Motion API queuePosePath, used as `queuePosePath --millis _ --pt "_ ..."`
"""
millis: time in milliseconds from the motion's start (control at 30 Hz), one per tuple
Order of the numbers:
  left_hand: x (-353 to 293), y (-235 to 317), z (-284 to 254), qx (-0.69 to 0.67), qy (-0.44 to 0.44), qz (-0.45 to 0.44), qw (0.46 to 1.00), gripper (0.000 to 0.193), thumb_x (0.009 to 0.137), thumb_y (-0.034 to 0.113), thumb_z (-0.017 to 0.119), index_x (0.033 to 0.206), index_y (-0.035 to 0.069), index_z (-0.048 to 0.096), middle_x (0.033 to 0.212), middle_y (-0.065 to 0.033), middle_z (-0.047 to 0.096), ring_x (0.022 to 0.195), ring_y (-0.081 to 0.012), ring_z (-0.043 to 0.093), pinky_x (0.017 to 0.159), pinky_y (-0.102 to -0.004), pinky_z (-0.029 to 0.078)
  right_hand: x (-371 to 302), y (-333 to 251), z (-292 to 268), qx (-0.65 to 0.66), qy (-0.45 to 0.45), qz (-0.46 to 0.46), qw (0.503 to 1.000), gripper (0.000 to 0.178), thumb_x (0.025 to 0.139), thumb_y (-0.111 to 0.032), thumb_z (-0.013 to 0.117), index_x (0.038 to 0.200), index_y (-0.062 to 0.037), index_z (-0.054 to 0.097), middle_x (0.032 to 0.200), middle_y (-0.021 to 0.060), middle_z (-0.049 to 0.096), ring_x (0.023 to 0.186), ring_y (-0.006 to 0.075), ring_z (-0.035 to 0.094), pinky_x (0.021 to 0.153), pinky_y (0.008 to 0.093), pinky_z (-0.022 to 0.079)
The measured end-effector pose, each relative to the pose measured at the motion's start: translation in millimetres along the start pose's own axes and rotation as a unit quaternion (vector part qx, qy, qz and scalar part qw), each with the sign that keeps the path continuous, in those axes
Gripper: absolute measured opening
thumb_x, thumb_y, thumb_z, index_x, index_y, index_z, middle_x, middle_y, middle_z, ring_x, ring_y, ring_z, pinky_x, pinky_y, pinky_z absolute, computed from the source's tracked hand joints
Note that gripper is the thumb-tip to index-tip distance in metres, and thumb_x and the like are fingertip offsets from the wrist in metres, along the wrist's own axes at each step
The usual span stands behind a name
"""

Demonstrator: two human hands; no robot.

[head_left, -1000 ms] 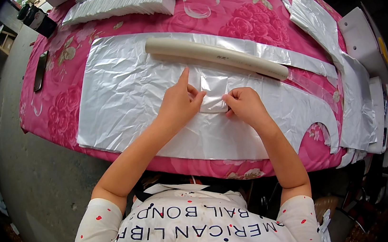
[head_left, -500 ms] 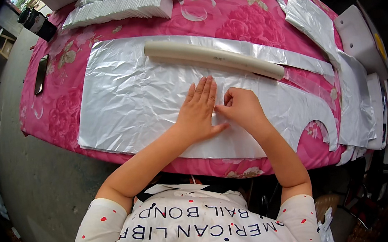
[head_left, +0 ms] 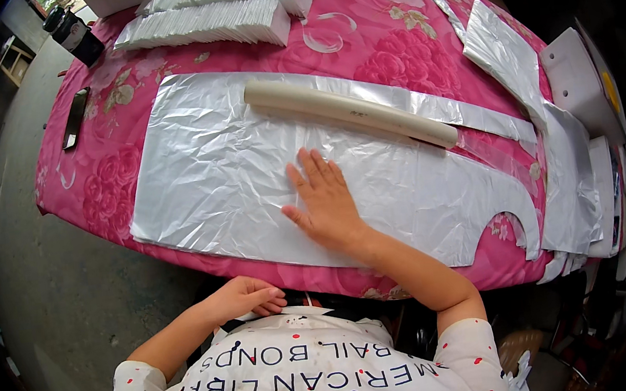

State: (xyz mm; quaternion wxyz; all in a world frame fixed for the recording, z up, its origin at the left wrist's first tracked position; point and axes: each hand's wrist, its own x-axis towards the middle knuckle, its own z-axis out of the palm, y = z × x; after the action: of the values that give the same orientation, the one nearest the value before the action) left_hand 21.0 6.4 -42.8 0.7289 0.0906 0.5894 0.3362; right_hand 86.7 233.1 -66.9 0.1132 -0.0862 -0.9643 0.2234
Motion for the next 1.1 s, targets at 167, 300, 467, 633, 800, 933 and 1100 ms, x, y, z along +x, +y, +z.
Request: queuePosePath --millis 167,300,467,633,800,933,1100 --pt "-7 -41 5 -0.194 0.137 0.073 0.969 0.029 0.093 0.019 0.049 0.108 -0.004 0.058 0.102 -0.015 0.064 0.087 -0.0183 0.064 0.076 -0.0281 0.052 -30 -77 21 0.165 -0.11 -0.081 0.977 0.059 0.089 -0.035 0.047 0.134 -0.0001 0.036 0.145 0.0243 0.018 0.137 0.0381 0.01 0.11 0.0466 0.008" --pt "-5 -43 5 -0.027 0.19 0.153 0.969 0.017 0.089 0.011 0.056 0.094 -0.002 0.065 0.083 -0.0093 0.067 0.075 -0.0139 0.064 0.069 -0.0244 0.051 -33 -85 18 0.128 -0.166 -0.173 0.962 0.036 0.086 -0.023 0.054 0.115 -0.0039 0.052 0.143 0.0206 0.025 0.137 0.0353 0.012 0.109 0.05 0.009" --pt "-25 7 7 0.221 0.279 0.269 0.895 0.014 0.08 0.007 0.065 0.091 -0.001 0.066 0.078 -0.0123 0.066 0.068 -0.0124 0.064 0.061 -0.0244 0.05 -3 -31 -26 0.162 -0.14 -0.244 0.946 0.009 0.075 -0.01 0.066 0.078 -0.0069 0.058 0.126 0.0122 0.049 0.13 0.0333 0.031 0.105 0.0506 0.023" --pt "-25 34 2 0.239 0.29 0.338 0.863 0.028 0.077 0.008 0.065 0.105 0.003 0.062 0.095 -0.0117 0.066 0.085 -0.0236 0.064 0.074 -0.0298 0.05 84 73 -80 0.232 0.15 0.057 0.959 0.013 0.077 -0.015 0.068 0.082 -0.0034 0.066 0.081 0.0086 0.063 0.083 0.022 0.059 0.075 0.0323 0.045" --pt "-13 42 12 0.325 0.24 0.401 0.822 0.025 0.078 0.011 0.065 0.102 0.005 0.062 0.095 -0.0117 0.065 0.086 -0.028 0.062 0.075 -0.0336 0.049 133 187 -110 0.162 0.184 0.27 0.931 0.029 0.082 -0.021 0.063 0.1 0.0031 0.063 0.086 0.0149 0.066 0.081 0.0212 0.063 0.071 0.0307 0.047" --pt "-9 48 12 0.373 0.241 0.417 0.793 0.027 0.078 0.011 0.065 0.103 0.005 0.061 0.096 -0.0123 0.065 0.085 -0.0287 0.062 0.073 -0.0344 0.05 115 188 -115 -0.016 0.184 0.216 0.959 0.045 0.079 -0.029 0.065 0.109 0.0041 0.06 0.104 0.0221 0.062 0.095 0.0334 0.059 0.083 0.0385 0.046" --pt "-1 49 7 0.355 0.239 0.405 0.808 0.029 0.077 0.01 0.065 0.105 0.005 0.06 0.098 -0.0136 0.064 0.086 -0.0293 0.061 0.073 -0.0346 0.05 29 127 -122 -0.026 0.071 0.071 0.995 0.047 0.076 -0.023 0.068 0.114 0.0029 0.057 0.104 0.0181 0.061 0.098 0.034 0.055 0.086 0.0395 0.043"
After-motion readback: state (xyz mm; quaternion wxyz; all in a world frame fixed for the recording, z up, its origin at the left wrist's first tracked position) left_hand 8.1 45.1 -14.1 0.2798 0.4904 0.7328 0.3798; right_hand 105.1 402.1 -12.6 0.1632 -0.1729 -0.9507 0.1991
